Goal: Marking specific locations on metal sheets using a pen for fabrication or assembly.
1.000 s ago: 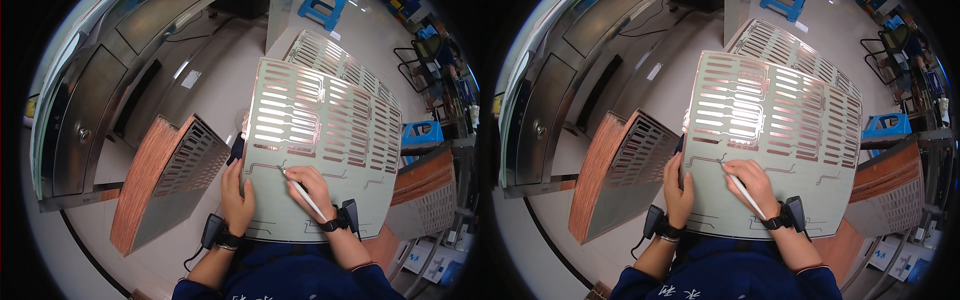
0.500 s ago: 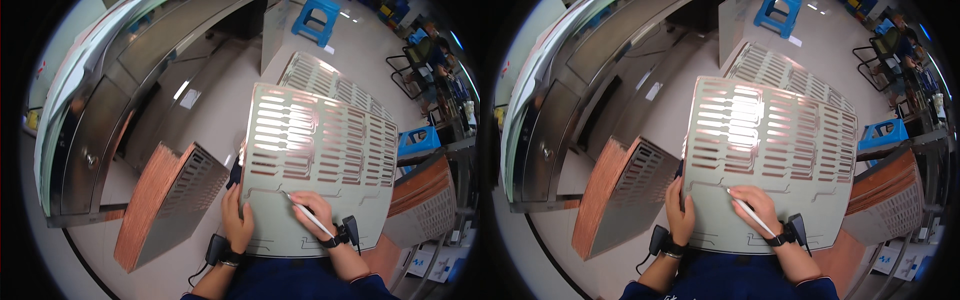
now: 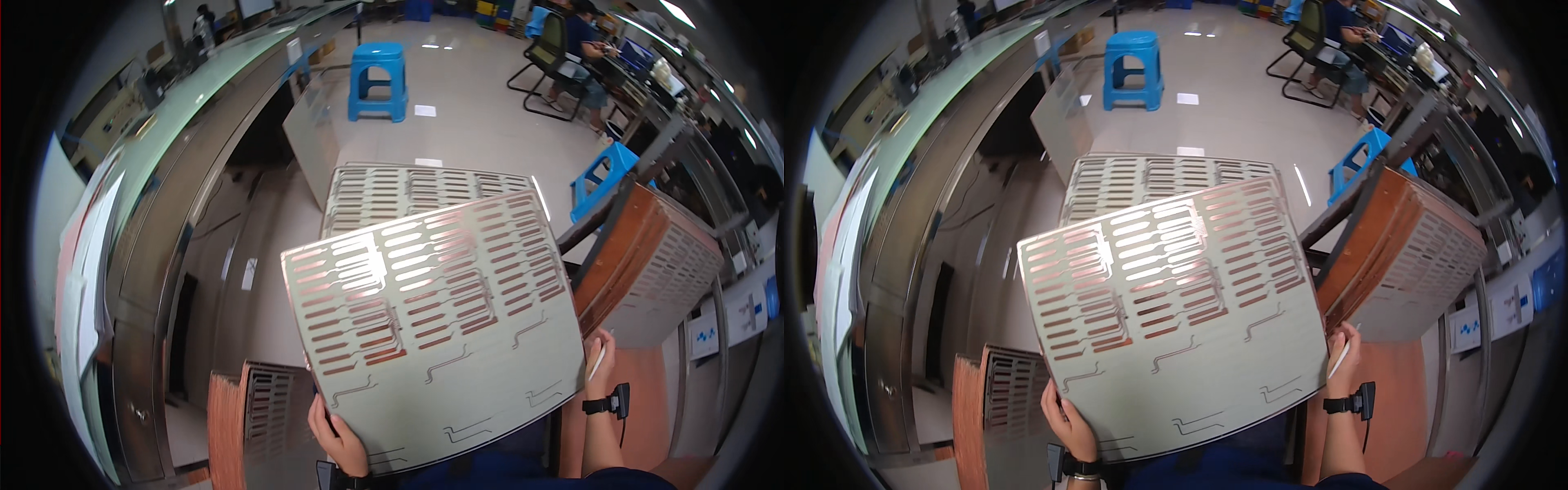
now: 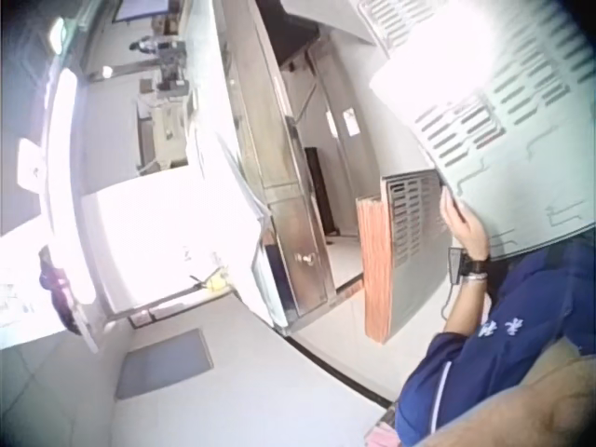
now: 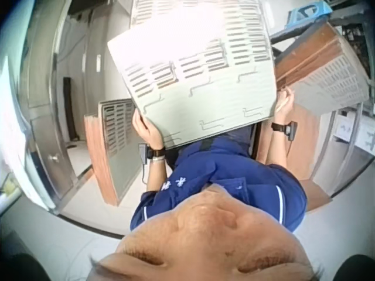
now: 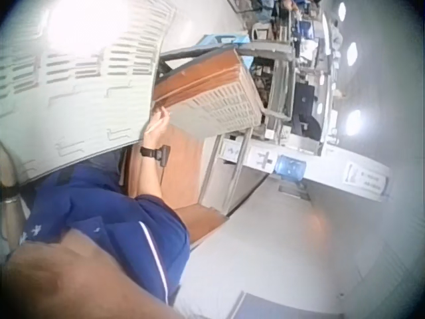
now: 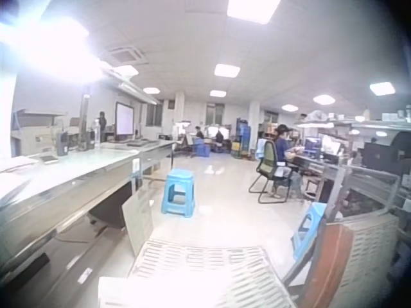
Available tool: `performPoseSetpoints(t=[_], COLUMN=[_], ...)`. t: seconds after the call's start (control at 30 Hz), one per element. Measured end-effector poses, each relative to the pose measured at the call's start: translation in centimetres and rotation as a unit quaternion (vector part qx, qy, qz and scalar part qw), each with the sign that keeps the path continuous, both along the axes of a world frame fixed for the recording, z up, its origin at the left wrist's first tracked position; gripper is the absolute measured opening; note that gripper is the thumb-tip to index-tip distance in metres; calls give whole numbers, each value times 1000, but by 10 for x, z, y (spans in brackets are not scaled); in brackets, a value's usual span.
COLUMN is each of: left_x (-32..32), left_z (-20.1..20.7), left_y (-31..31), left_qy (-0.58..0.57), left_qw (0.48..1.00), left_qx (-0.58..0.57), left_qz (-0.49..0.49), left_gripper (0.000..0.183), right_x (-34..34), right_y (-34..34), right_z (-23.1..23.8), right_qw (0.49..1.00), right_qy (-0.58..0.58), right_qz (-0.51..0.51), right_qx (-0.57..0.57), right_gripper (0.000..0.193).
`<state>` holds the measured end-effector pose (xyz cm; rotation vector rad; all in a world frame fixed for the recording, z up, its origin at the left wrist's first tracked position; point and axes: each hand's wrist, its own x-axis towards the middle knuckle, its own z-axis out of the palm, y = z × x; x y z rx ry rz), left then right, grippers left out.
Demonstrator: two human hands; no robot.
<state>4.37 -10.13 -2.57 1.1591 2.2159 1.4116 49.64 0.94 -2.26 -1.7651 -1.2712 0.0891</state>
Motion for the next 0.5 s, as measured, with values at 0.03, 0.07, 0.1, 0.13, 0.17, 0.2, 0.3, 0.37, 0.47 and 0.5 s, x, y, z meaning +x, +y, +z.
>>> performPoseSetpoints(t=[0.03, 0.07, 0.1, 0.13, 0.17, 0.2, 0.3, 0.37, 0.47, 0.5], left_x=[0, -1, -2, -1, -2, -3, -3, -4, -9, -9], left_z=[-2, -3, -4, -4, -5, -7, -9, -14, -16, -14], left_y=[0, -1, -1, -2, -3, -5, -3, -1, -6, -4], left_qy=[5, 10, 16, 7, 15, 20, 28, -16, -14, -7], left_qw=[1000, 1000, 1000, 1000, 1000, 1000, 999, 1000, 998, 999], left_qx=[5, 1, -3, -1, 4, -15, -16, -19, -47, -43], left_qz=[-11, -8, -5, 3, -4, 10, 8, 16, -26, -31], left_gripper=[41, 40, 39, 39, 39, 39, 40, 42, 51, 51], right_x=[11, 16, 20, 20, 18, 16, 3, 1, -5, -5], right_y=[-8, -14, -18, -22, -22, -22, -23, -27, -20, -20], right_z=[-5, -8, -11, -16, -16, -17, -13, -12, 2, 7], right_qw=[1000, 998, 991, 984, 984, 982, 980, 987, 980, 978], right_qy=[5, 47, 88, 135, 143, 146, 179, 155, 199, 206], right_qz=[-11, 36, 84, 76, 69, 74, 58, 31, 29, 24], right_qx=[5, -29, -62, -83, -77, -96, -67, -41, -12, -6], right_gripper=[28, 28, 29, 35, 35, 36, 38, 37, 37, 37])
